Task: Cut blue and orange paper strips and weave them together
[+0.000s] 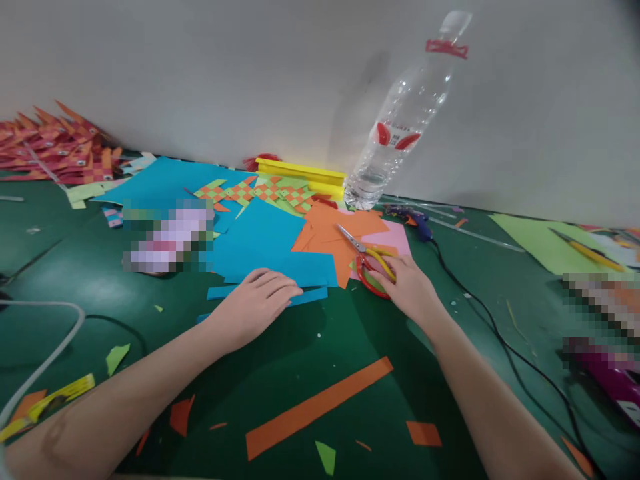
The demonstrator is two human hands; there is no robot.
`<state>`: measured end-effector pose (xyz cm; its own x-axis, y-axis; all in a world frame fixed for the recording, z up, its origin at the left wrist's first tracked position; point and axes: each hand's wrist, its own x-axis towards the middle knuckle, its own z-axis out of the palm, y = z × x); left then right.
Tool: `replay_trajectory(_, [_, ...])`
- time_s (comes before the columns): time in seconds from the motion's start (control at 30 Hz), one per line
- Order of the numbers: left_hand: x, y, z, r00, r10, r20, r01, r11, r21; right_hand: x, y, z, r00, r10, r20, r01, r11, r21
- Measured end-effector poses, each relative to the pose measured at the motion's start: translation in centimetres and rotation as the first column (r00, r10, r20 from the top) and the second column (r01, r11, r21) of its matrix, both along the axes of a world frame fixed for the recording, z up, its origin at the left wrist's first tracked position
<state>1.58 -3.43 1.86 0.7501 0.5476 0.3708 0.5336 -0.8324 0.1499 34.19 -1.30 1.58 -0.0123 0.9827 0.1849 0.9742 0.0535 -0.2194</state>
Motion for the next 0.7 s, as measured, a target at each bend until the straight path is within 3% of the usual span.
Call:
replay_trajectory(0.17, [0.1, 0.1, -0.4, 0.999, -0.024, -0.042, 0.024, 1.000, 0.001, 0.3, 0.0, 0.3, 0.995, -0.039, -0.089, 0.042, 0.998, 0.039])
replay_trajectory(0.27, [0.0, 0.3, -0.1, 0.999, -0.006, -0.039, 0.006, 1.000, -0.008, 0.5, -0.1, 0.7, 0.958, -0.092, -0.273, 0.129, 0.984, 0.123])
replay_trajectory(0.33, [-0.1, 0.3, 0.0, 0.999, -0.001, -0.040, 0.000, 1.000, -0.014, 0.6, -0.2, 1.0, 0.859, -0.109, -0.501, 0.198, 0.972, 0.128])
replay_trajectory(0.4, [-0.1, 0.3, 0.1, 0.999, 0.001, -0.045, -0.001, 1.000, -0.013, 0.7, -0.2, 1.2, 0.688, -0.047, -0.724, 0.194, 0.974, 0.121])
replay_trajectory(0.47, [-0.2, 0.3, 0.2, 0.998, 0.002, -0.056, -0.002, 1.000, -0.010, 0.7, -0.2, 1.2, 0.546, 0.044, -0.836, 0.143, 0.979, 0.145])
replay_trajectory(0.5, [-0.3, 0.3, 0.3, 0.998, 0.004, -0.061, -0.004, 1.000, -0.008, 0.7, -0.2, 1.2, 0.512, 0.075, -0.856, 0.124, 0.979, 0.160])
replay_trajectory(0.6, [-0.7, 0.4, 0.5, 0.996, 0.020, -0.083, -0.021, 1.000, -0.003, 0.8, -0.1, 1.0, 0.505, 0.081, -0.860, 0.102, 0.983, 0.152])
replay_trajectory(0.7, [-1.2, 0.7, 0.7, 0.993, 0.054, -0.106, -0.054, 0.999, 0.001, 0.8, -0.2, 1.1, 0.565, 0.074, -0.821, 0.070, 0.988, 0.137])
